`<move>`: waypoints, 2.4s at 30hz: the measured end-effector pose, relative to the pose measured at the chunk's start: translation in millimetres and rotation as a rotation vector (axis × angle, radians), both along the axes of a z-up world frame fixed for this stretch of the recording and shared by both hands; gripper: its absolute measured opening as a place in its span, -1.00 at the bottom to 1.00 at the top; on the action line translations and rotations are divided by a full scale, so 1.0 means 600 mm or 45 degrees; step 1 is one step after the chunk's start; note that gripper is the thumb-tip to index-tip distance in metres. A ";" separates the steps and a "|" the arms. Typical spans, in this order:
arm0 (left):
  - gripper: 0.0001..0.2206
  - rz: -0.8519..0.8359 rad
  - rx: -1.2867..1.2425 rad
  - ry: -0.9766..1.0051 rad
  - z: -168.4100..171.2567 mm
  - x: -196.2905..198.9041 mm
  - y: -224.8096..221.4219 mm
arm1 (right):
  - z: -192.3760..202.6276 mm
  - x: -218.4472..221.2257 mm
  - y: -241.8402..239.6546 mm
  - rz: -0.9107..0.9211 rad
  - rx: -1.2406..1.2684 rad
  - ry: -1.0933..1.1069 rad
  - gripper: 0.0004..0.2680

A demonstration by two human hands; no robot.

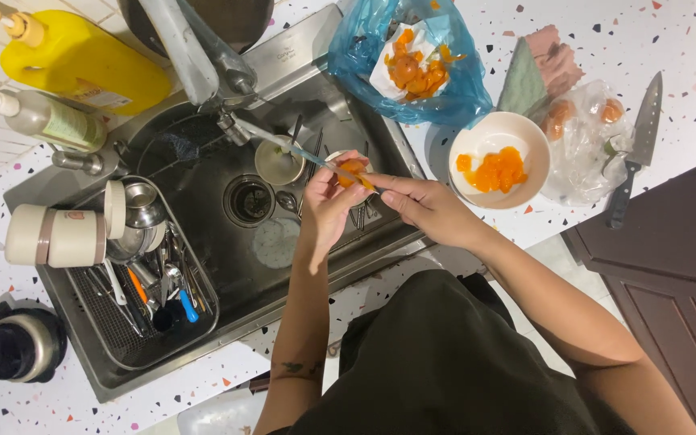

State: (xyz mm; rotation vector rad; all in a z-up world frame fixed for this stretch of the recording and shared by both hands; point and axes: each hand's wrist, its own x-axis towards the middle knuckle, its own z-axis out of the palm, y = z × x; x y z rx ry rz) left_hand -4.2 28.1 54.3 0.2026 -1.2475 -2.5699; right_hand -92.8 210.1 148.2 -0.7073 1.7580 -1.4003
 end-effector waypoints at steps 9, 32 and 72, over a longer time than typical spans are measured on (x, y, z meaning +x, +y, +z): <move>-0.52 0.068 -0.109 0.072 -0.009 0.004 -0.009 | 0.012 -0.029 0.001 -0.016 -0.013 0.020 -0.71; -0.53 -0.214 0.246 0.428 -0.020 0.016 -0.024 | -0.064 -0.247 -0.061 -0.261 0.452 0.186 -0.64; -0.36 0.167 -0.272 0.084 -0.039 -0.001 0.012 | 0.020 0.009 0.009 0.018 0.237 0.801 -0.64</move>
